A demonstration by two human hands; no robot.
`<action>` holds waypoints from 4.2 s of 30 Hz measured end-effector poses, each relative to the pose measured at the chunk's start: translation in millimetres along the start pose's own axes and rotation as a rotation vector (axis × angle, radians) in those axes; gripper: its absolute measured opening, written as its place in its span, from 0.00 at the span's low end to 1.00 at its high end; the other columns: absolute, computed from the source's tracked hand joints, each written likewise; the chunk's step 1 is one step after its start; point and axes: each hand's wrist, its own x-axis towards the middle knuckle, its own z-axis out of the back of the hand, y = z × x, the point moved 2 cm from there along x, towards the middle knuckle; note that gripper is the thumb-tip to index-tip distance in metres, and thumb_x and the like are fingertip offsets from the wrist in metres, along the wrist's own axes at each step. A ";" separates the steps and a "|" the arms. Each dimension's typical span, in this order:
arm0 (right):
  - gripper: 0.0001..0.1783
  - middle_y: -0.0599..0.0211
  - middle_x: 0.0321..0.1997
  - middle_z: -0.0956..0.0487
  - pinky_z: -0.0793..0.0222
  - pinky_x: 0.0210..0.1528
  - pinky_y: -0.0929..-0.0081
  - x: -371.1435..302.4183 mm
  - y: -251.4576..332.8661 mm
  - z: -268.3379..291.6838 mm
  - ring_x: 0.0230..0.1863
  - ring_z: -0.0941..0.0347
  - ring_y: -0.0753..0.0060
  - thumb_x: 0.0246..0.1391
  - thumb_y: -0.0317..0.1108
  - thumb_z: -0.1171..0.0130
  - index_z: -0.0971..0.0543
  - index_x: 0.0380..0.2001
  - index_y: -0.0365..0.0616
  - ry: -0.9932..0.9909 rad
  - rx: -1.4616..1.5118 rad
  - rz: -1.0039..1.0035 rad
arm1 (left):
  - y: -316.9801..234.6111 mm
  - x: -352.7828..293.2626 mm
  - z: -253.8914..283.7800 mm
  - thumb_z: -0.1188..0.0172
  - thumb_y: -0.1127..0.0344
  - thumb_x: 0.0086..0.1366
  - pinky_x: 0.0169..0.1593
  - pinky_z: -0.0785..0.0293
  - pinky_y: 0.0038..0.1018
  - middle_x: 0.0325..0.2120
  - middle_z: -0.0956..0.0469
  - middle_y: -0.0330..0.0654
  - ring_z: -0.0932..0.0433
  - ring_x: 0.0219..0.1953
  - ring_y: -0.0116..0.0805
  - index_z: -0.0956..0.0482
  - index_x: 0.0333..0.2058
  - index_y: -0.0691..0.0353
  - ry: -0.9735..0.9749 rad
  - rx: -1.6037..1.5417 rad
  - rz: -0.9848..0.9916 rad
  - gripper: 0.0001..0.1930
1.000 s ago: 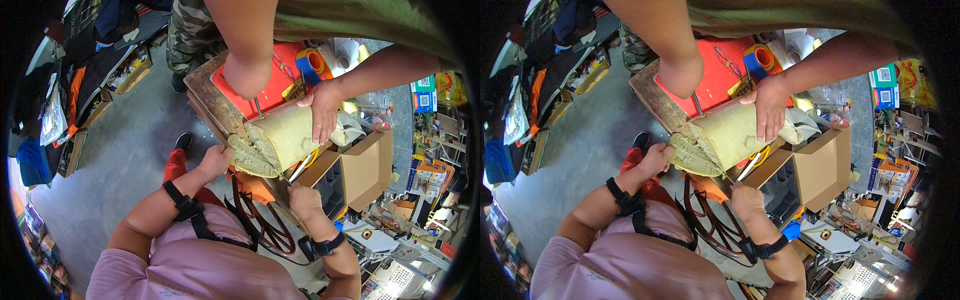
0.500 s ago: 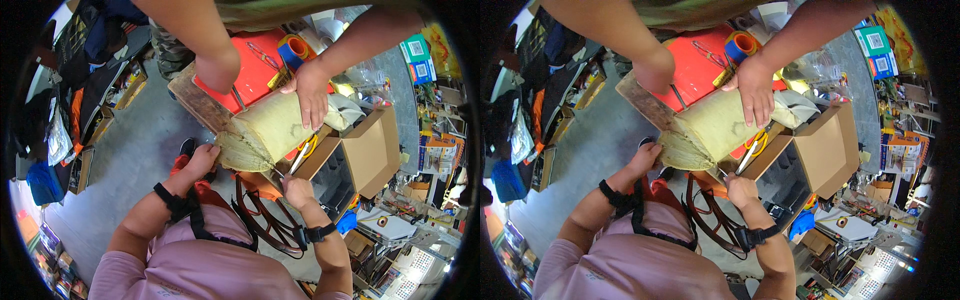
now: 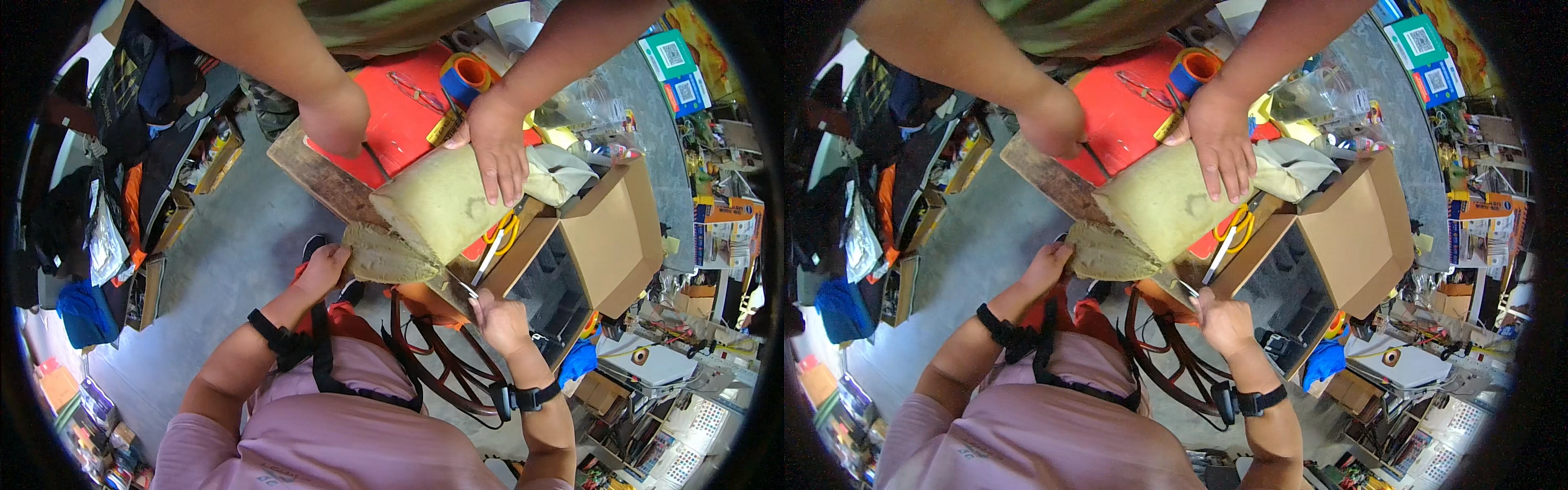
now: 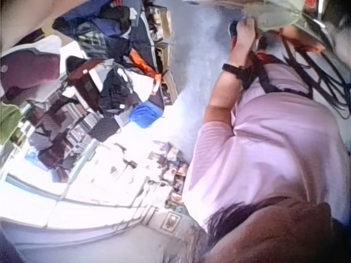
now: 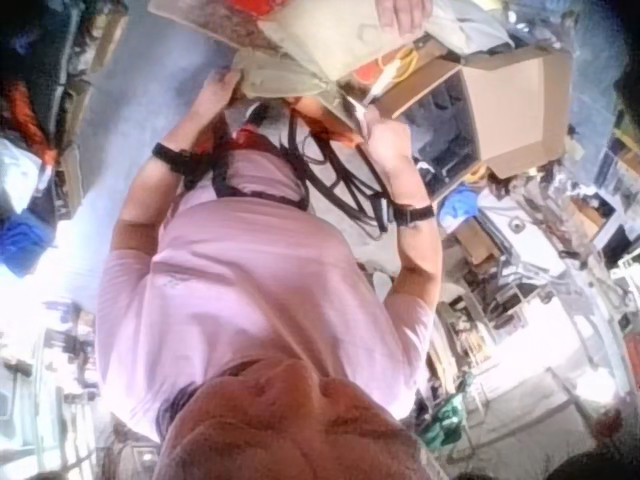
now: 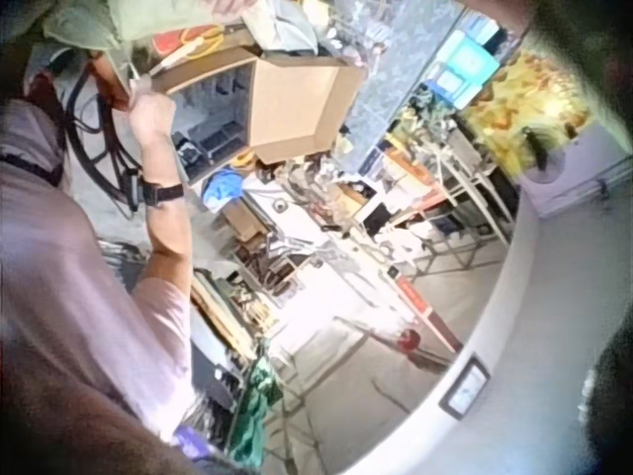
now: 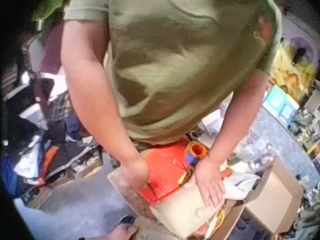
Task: The person uses yellow-handled scissors to cut a light-colored fabric piece on a red work surface. They repeatedly reposition and trim the fabric while another person assists by holding and adjusting the material.
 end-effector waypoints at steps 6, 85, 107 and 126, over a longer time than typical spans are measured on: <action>0.16 0.55 0.16 0.25 0.31 0.22 0.57 18.8 5.5 -33.9 0.19 0.26 0.51 0.58 0.43 0.50 0.30 0.24 0.44 -0.061 0.072 -0.004 | -64.2 -17.2 -19.2 0.42 0.65 0.55 0.37 0.27 0.37 0.35 0.26 0.50 0.26 0.37 0.47 0.29 0.38 0.69 -0.392 0.884 -0.933 0.15; 0.14 0.49 0.21 0.24 0.31 0.29 0.53 -41.8 25.4 -104.0 0.26 0.26 0.43 0.59 0.43 0.50 0.28 0.32 0.42 -0.218 0.474 -0.324 | -65.1 -78.3 -5.6 0.42 0.68 0.52 0.53 0.33 0.39 0.44 0.25 0.49 0.27 0.48 0.47 0.26 0.46 0.64 -0.017 0.980 -1.010 0.20; 0.14 0.81 0.19 0.35 0.47 0.13 0.88 -100.6 53.6 -80.7 0.14 0.43 0.88 0.50 0.25 0.40 0.36 0.29 0.52 -0.963 2.038 -0.839 | -50.3 -35.3 -148.7 0.46 0.59 0.66 0.40 0.28 0.25 0.35 0.26 0.38 0.27 0.37 0.27 0.28 0.43 0.64 0.486 0.047 -0.110 0.14; 0.11 0.70 0.33 0.27 0.43 0.14 0.85 -112.4 -27.3 -114.0 0.19 0.34 0.82 0.60 0.42 0.48 0.35 0.34 0.48 -1.382 1.784 -1.158 | -42.4 3.3 -42.7 0.47 0.66 0.66 0.35 0.26 0.25 0.33 0.23 0.40 0.24 0.33 0.28 0.25 0.40 0.62 0.150 0.089 -0.162 0.08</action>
